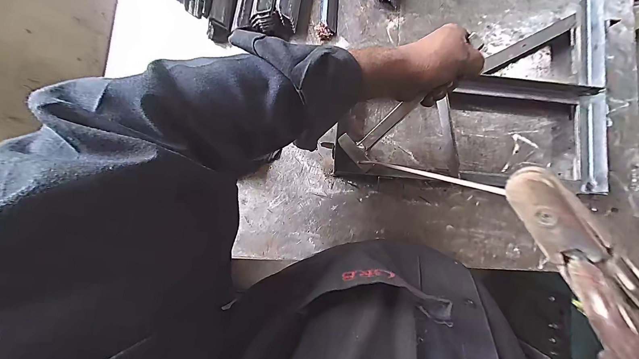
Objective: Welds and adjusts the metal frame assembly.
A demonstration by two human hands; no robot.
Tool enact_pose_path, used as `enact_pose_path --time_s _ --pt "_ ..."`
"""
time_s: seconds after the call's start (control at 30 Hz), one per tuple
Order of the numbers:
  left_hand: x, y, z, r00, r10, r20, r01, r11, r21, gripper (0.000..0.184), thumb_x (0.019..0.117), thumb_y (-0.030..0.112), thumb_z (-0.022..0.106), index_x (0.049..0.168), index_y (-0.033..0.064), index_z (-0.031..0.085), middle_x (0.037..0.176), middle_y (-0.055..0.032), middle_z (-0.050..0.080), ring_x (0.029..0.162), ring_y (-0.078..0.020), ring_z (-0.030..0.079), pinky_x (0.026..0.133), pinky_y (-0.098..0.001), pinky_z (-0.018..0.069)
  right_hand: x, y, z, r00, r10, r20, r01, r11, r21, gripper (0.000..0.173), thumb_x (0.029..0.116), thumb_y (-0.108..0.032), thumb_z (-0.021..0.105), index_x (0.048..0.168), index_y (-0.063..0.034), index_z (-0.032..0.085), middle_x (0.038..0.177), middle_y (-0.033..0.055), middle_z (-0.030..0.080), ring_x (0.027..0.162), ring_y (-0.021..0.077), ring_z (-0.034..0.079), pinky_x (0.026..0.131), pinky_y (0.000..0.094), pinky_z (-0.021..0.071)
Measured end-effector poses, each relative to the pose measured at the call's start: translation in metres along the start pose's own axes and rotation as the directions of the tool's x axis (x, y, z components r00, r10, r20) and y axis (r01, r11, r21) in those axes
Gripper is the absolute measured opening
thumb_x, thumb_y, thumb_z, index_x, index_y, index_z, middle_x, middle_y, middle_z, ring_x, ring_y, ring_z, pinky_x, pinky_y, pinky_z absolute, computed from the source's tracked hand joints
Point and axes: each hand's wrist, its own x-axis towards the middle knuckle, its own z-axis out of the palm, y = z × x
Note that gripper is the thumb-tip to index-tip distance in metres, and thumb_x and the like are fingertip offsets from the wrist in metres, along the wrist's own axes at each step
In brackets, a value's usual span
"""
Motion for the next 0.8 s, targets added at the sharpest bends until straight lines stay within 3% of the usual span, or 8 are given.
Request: enact_pose_path --time_s 0.1,0.2,0.33,0.5,0.67,0.73,0.77,0.8 --pt "-0.003 0.001 0.000 1.000 0.013 0.000 -0.013 1.000 -0.026 0.020 0.1022 0.013 0.055 0.084 0.0103 0.048 0.055 0.0011 0.039 0.040 -0.0100 0.038 0.039 -0.0226 0.0376 0.034 -0.035 0.000 0.999 0.032 0.040 -0.031 0.999 -0.036 0.120 0.0714 -0.060 0.084 0.161 -0.0028 0.028 0.133 0.0249 0.059 0.101 0.0244 0.066 0.088 0.0430 0.0568" --pt "-0.005 0.001 0.000 1.000 0.027 -0.005 -0.027 0.999 -0.025 0.021 0.1010 0.012 0.056 0.082 0.0108 0.047 0.055 0.0008 0.039 0.040 -0.0103 0.039 0.039 -0.0229 0.0377 0.050 -0.057 -0.002 0.998 0.045 0.040 -0.041 0.993 -0.108 0.113 0.0773 -0.059 0.082 0.158 0.0015 0.032 0.146 0.0220 0.055 0.122 0.0226 0.062 0.102 0.0390 0.0543" --pt "-0.001 -0.001 -0.002 0.998 0.062 0.017 -0.062 0.998 -0.009 0.023 0.0996 0.011 0.056 0.079 0.0106 0.047 0.055 0.0010 0.041 0.041 -0.0100 0.040 0.040 -0.0235 0.0390 0.064 -0.046 0.003 0.989 0.110 0.100 -0.113 0.993 0.017 0.115 0.0752 -0.064 0.081 0.163 -0.0115 0.028 0.130 0.0148 0.063 0.090 0.0174 0.067 0.077 0.0364 0.0599" --pt "-0.003 -0.003 -0.004 0.997 0.063 0.039 -0.061 0.997 -0.046 0.021 0.0995 0.011 0.056 0.081 0.0101 0.047 0.052 0.0010 0.038 0.039 -0.0097 0.039 0.038 -0.0228 0.0380 0.067 -0.041 0.001 0.991 0.064 0.120 -0.074 0.994 0.082 0.116 0.0778 -0.060 0.081 0.162 -0.0036 0.026 0.129 0.0110 0.063 0.086 0.0116 0.065 0.075 0.0286 0.0595" --pt "0.000 -0.003 -0.006 0.995 0.076 0.062 -0.074 0.997 -0.030 0.020 0.0985 0.010 0.057 0.080 0.0096 0.047 0.054 0.0004 0.041 0.038 -0.0096 0.041 0.037 -0.0224 0.0384 0.073 -0.052 0.002 0.987 0.078 0.141 -0.084 0.996 0.033 0.117 0.0783 -0.061 0.080 0.163 -0.0034 0.022 0.138 0.0164 0.058 0.099 0.0174 0.066 0.083 0.0353 0.0592" --pt "-0.004 0.000 -0.001 0.986 0.133 -0.097 -0.116 0.980 0.160 0.012 0.0975 0.015 0.063 0.090 0.0064 0.057 0.067 -0.0021 0.055 0.052 -0.0071 0.053 0.049 -0.0213 0.0472 0.072 -0.066 0.011 0.991 0.129 0.039 -0.129 0.992 0.004 0.108 0.0824 -0.060 0.077 0.157 0.0045 0.032 0.137 0.0127 0.061 0.103 0.0101 0.066 0.089 0.0283 0.0582" --pt "-0.008 0.000 0.010 0.944 0.171 -0.282 -0.109 0.969 0.223 0.018 0.0988 0.015 0.066 0.108 -0.0011 0.066 0.091 -0.0099 0.066 0.077 -0.0108 0.061 0.072 -0.0261 0.0522 0.071 -0.078 0.024 0.968 0.216 -0.125 -0.212 0.976 0.048 0.097 0.0792 -0.052 0.081 0.147 0.0064 0.045 0.126 0.0105 0.067 0.101 0.0077 0.067 0.091 0.0253 0.0566" --pt "-0.011 -0.003 0.033 0.816 0.221 -0.534 -0.112 0.967 0.228 0.033 0.1024 0.011 0.061 0.128 -0.0089 0.063 0.121 -0.0196 0.068 0.108 -0.0162 0.064 0.096 -0.0267 0.0508 0.073 -0.085 0.041 0.897 0.296 -0.329 -0.257 0.953 0.159 0.086 0.0702 -0.041 0.087 0.136 0.0049 0.058 0.115 0.0102 0.071 0.091 0.0096 0.069 0.083 0.0254 0.0578"
